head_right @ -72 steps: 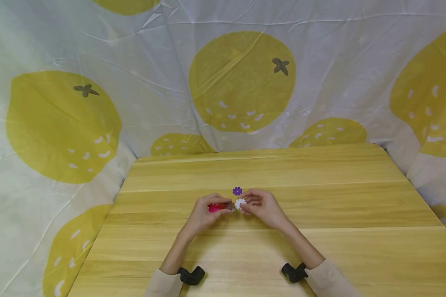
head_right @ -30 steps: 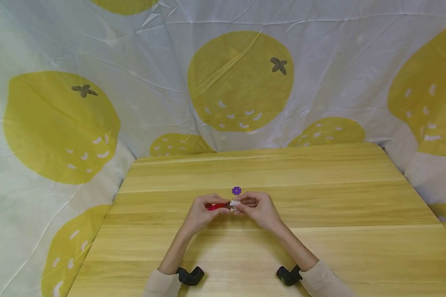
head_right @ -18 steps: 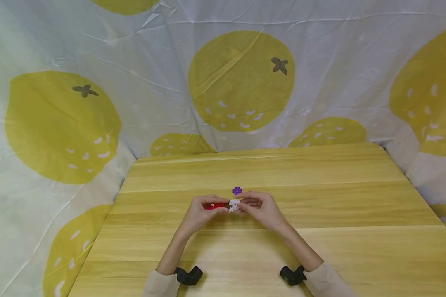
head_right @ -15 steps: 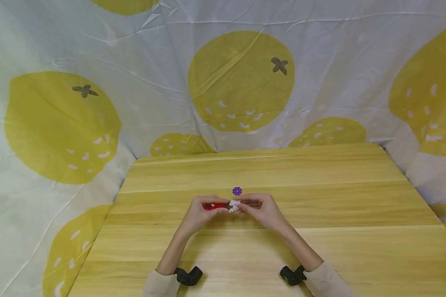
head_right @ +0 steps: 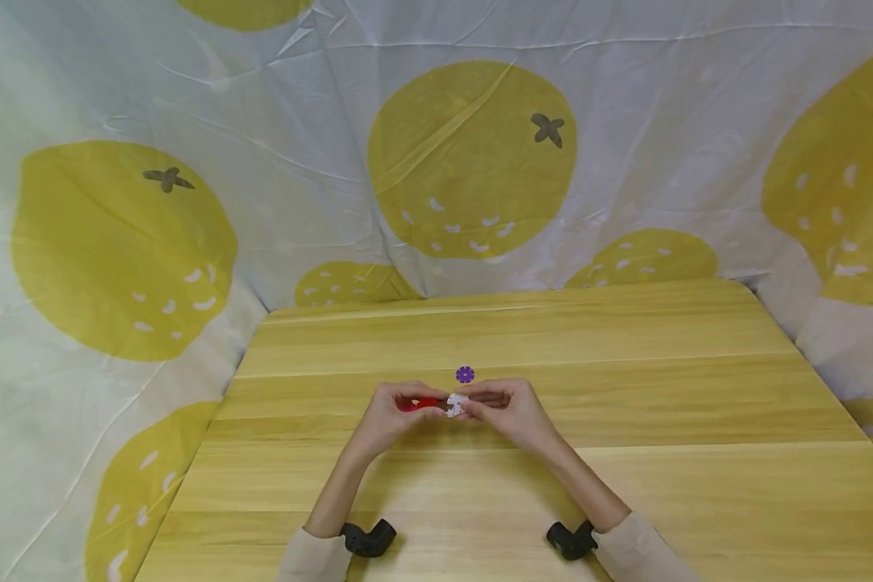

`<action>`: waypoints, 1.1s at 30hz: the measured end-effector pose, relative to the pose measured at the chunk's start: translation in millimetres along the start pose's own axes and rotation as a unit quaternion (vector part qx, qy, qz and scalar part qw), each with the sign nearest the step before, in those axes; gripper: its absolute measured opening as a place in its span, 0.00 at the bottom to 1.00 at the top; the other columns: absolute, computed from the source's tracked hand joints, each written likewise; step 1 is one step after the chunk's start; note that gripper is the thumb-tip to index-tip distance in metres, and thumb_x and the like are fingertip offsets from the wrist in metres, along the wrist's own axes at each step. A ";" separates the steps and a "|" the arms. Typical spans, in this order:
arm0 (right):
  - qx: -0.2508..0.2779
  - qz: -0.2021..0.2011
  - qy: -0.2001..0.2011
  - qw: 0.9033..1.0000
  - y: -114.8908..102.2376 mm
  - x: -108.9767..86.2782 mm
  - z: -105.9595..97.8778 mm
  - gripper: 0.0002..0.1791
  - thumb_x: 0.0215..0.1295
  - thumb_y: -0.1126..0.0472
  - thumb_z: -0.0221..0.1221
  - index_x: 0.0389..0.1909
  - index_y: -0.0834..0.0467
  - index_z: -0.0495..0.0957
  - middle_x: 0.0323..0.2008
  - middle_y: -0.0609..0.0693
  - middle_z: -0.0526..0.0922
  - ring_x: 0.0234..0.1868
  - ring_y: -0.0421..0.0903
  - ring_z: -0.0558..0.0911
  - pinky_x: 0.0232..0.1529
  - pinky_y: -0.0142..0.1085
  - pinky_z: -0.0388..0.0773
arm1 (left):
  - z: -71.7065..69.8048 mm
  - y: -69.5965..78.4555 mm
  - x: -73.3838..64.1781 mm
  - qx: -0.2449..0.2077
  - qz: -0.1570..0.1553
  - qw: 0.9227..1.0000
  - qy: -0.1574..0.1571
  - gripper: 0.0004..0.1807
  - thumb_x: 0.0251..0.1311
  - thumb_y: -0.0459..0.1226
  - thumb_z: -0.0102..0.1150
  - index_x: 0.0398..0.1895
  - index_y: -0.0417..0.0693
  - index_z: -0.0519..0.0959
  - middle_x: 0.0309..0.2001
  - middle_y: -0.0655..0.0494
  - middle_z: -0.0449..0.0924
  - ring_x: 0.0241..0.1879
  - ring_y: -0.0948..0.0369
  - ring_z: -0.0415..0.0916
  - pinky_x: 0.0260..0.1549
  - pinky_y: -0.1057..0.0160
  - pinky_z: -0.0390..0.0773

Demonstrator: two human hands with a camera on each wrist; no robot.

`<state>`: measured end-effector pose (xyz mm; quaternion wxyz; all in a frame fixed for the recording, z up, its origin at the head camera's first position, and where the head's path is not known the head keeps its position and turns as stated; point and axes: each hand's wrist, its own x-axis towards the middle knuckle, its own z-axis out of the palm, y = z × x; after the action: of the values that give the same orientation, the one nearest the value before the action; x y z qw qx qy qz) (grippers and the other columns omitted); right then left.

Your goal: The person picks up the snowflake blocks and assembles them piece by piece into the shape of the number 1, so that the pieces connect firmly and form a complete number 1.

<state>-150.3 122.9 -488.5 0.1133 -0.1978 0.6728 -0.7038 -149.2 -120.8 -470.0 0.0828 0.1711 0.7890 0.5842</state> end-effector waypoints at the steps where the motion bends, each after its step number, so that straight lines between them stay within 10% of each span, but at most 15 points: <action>1: 0.001 -0.002 0.002 1.000 0.4 -0.2 0.4 0.15 0.70 0.69 0.64 0.54 0.72 0.83 0.42 0.70 0.89 0.40 0.60 0.91 0.44 0.53 0.85 | -0.5 0.6 0.0 0.004 -0.003 1.000 -0.006 0.11 0.60 0.35 0.74 0.46 0.47 0.91 0.46 0.49 0.91 0.41 0.64 0.82 0.33 0.71 0.80; 8: 0.020 0.001 0.025 0.999 3.7 -1.5 1.5 0.17 0.69 0.69 0.64 0.55 0.75 0.80 0.42 0.68 0.89 0.39 0.59 0.91 0.43 0.52 0.86 | -1.6 2.6 -1.2 0.055 -0.013 0.998 -0.016 0.13 0.61 0.39 0.74 0.49 0.50 0.89 0.48 0.52 0.90 0.37 0.63 0.78 0.32 0.71 0.79; 17: 0.027 0.041 0.058 0.997 3.4 1.8 4.2 0.19 0.70 0.65 0.66 0.58 0.71 0.81 0.39 0.65 0.90 0.31 0.51 0.91 0.38 0.44 0.89 | 12.3 0.8 0.4 0.115 0.052 0.991 0.034 0.20 0.60 0.34 0.74 0.56 0.45 0.86 0.51 0.49 0.89 0.48 0.56 0.84 0.42 0.65 0.82; 33: -0.004 0.094 0.089 0.992 5.9 13.7 14.3 0.19 0.73 0.61 0.63 0.57 0.69 0.81 0.42 0.63 0.91 0.26 0.45 0.89 0.34 0.40 0.88 | 15.1 -4.0 1.8 0.102 0.058 0.990 0.073 0.17 0.61 0.33 0.72 0.54 0.45 0.87 0.50 0.49 0.89 0.49 0.56 0.86 0.48 0.63 0.85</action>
<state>-157.0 103.8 -492.3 0.1179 -0.0711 0.6987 -0.7020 -146.6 -107.7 -478.3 -0.0272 0.1814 0.8371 0.5154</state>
